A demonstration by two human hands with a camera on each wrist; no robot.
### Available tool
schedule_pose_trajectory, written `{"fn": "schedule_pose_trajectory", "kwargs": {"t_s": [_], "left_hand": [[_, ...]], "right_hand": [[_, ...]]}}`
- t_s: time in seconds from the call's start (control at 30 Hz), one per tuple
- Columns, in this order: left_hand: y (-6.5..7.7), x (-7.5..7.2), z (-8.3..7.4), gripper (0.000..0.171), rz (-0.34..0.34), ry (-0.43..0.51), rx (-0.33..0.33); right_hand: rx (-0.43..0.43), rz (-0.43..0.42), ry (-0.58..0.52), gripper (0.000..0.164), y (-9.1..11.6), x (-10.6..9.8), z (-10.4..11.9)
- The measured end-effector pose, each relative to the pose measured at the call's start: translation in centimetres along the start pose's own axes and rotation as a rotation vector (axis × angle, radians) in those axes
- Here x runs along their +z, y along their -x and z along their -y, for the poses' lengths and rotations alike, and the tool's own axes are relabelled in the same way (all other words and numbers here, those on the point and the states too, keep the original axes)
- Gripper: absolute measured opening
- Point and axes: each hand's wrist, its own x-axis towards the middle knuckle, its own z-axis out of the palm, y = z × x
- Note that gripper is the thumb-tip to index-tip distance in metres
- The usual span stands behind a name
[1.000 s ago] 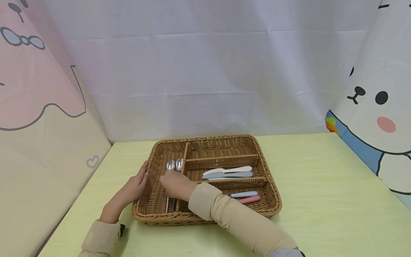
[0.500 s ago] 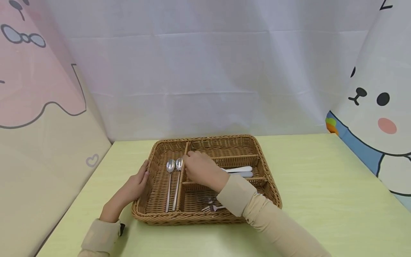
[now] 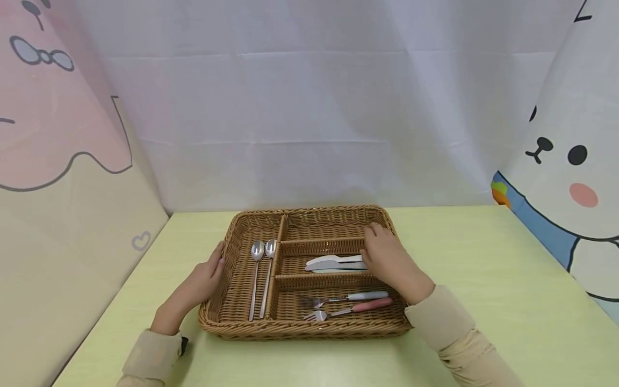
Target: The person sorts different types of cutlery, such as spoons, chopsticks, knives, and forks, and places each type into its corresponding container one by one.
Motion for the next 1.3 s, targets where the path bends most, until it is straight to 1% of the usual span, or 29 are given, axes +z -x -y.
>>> {"fn": "schedule_pose_trajectory", "kwargs": {"t_s": [0.07,0.13,0.27,0.3,0.33,0.4,0.5,0.57,0.73,0.87,1.03,1.13,1.2,1.3], "left_hand": [[0.0,0.0,0.0,0.051,-0.005,-0.002,0.0],[0.0,0.0,0.0,0.05,-0.004,0.003,0.001],[-0.1,0.1,0.0,0.05,-0.002,0.01,0.002],[-0.1,0.1,-0.1,0.05,-0.001,0.01,0.002],[-0.1,0.1,-0.1,0.05,0.001,0.011,0.001],[-0.1,0.1,-0.2,0.051,0.003,0.015,-0.002],[0.0,0.1,-0.3,0.051,0.004,0.017,-0.001],[-0.1,0.1,-0.3,0.051,0.002,0.016,0.001],[-0.1,0.1,-0.4,0.051,-0.002,0.011,0.012],[-0.2,0.2,-0.5,0.05,-0.001,0.012,0.021],[-0.3,0.3,-0.6,0.051,-0.005,0.013,0.034],[-0.3,0.2,-0.6,0.05,-0.014,0.008,0.031],[-0.2,0.0,-0.6,0.051,-0.022,0.012,0.027],[0.1,-0.5,-0.6,0.049,-0.066,-0.018,0.022]], "right_hand": [[0.046,0.016,-0.023,0.041,0.7,-0.1,-1.1],[0.094,0.063,-0.049,0.042,1.2,-0.3,-2.1],[0.157,0.151,-0.104,0.028,1.8,-0.1,-3.7],[0.172,0.186,-0.121,0.028,2.0,0.0,-4.0],[0.187,0.218,-0.138,0.03,2.2,0.1,-4.3],[0.214,0.268,-0.177,0.038,2.5,0.4,-4.7],[0.222,0.293,-0.217,0.052,2.9,0.9,-5.2],[0.23,0.282,-0.253,0.053,3.1,1.1,-5.3],[0.261,0.253,-0.292,0.049,3.3,1.6,-5.5],[0.274,0.219,-0.277,0.048,3.4,1.7,-5.5],[0.264,0.208,-0.284,0.047,3.6,1.5,-5.8],[0.258,0.196,-0.294,0.051,3.8,1.3,-6.1],[0.257,0.141,-0.291,0.055,3.9,1.3,-6.4],[0.238,-0.042,-0.233,0.057,4.2,1.6,-7.2]]}}
